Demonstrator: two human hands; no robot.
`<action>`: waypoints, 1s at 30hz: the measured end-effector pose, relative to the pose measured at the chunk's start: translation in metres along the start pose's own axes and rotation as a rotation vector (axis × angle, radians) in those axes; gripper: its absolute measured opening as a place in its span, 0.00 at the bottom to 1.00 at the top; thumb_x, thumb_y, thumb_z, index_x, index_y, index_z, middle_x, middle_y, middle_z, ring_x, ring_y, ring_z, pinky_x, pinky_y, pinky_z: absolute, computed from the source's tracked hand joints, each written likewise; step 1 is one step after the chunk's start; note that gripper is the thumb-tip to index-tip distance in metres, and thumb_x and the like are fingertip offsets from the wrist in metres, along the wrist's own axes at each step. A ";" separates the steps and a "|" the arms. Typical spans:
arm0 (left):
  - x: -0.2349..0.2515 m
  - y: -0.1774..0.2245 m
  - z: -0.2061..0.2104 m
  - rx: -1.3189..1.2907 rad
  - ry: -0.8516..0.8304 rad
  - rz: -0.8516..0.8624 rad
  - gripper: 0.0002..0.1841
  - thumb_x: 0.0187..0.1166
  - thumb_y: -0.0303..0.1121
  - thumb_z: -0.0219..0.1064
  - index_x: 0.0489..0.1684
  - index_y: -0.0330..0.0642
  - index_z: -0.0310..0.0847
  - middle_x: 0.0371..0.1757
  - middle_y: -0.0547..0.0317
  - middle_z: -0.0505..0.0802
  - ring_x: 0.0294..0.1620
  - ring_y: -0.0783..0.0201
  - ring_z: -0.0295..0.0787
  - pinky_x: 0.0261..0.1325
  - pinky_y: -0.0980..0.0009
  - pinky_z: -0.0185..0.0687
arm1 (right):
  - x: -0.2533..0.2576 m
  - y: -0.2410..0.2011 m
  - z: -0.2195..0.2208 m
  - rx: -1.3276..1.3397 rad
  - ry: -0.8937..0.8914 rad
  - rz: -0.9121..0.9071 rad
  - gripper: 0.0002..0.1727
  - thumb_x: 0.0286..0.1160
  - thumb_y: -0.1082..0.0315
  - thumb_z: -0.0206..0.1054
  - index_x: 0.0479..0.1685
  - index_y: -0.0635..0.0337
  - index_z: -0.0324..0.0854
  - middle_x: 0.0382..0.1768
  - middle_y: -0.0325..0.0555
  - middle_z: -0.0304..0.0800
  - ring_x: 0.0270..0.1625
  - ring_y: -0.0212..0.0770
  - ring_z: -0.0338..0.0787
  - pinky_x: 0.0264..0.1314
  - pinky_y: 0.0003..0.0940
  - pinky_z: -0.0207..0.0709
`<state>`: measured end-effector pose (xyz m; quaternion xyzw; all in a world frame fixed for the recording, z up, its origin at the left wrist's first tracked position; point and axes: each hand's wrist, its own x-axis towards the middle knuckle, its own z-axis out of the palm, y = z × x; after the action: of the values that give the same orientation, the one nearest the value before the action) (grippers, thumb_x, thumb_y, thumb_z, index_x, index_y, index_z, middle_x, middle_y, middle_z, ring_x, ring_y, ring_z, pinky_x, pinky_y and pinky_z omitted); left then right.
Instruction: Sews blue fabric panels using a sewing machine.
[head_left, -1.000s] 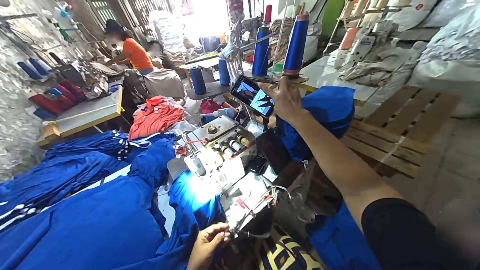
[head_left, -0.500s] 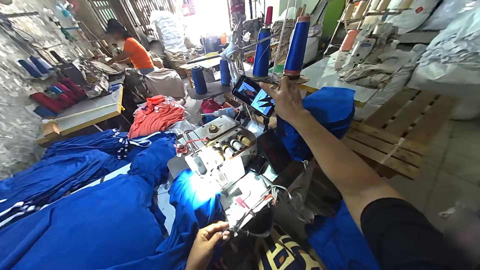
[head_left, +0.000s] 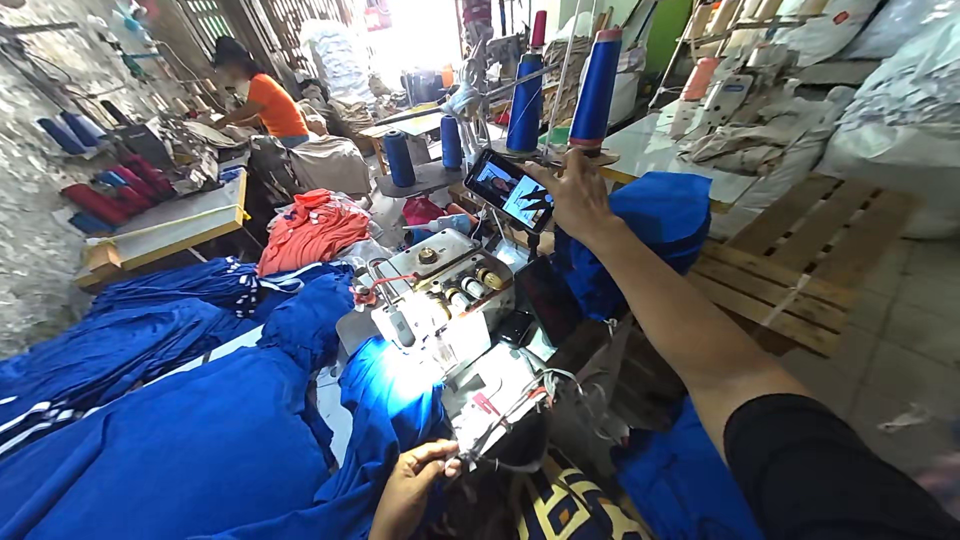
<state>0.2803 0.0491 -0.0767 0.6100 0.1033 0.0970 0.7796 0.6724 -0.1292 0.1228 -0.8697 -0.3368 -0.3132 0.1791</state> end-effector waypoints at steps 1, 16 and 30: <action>0.000 0.000 0.000 -0.010 -0.008 0.002 0.19 0.71 0.13 0.57 0.47 0.39 0.94 0.46 0.63 0.98 0.41 0.73 0.94 0.53 0.75 0.90 | 0.000 0.001 0.000 0.005 0.014 -0.001 0.36 0.71 0.85 0.62 0.80 0.43 0.78 0.67 0.82 0.73 0.67 0.80 0.78 0.63 0.70 0.73; 0.002 -0.002 -0.005 -0.049 -0.053 0.009 0.18 0.73 0.16 0.59 0.49 0.42 0.95 0.46 0.64 0.98 0.42 0.74 0.94 0.53 0.75 0.90 | 0.001 0.002 -0.004 0.016 -0.047 -0.117 0.42 0.69 0.87 0.64 0.83 0.36 0.75 0.72 0.84 0.71 0.72 0.84 0.74 0.67 0.75 0.70; 0.002 -0.003 -0.005 -0.044 -0.065 0.009 0.18 0.73 0.16 0.60 0.49 0.43 0.95 0.47 0.63 0.98 0.43 0.74 0.94 0.53 0.75 0.90 | 0.000 0.006 0.000 0.145 -0.007 -0.078 0.39 0.61 0.88 0.68 0.77 0.45 0.82 0.67 0.82 0.74 0.65 0.79 0.80 0.60 0.67 0.78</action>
<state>0.2805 0.0535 -0.0807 0.5960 0.0730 0.0830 0.7953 0.6766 -0.1338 0.1222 -0.8416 -0.3929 -0.2920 0.2281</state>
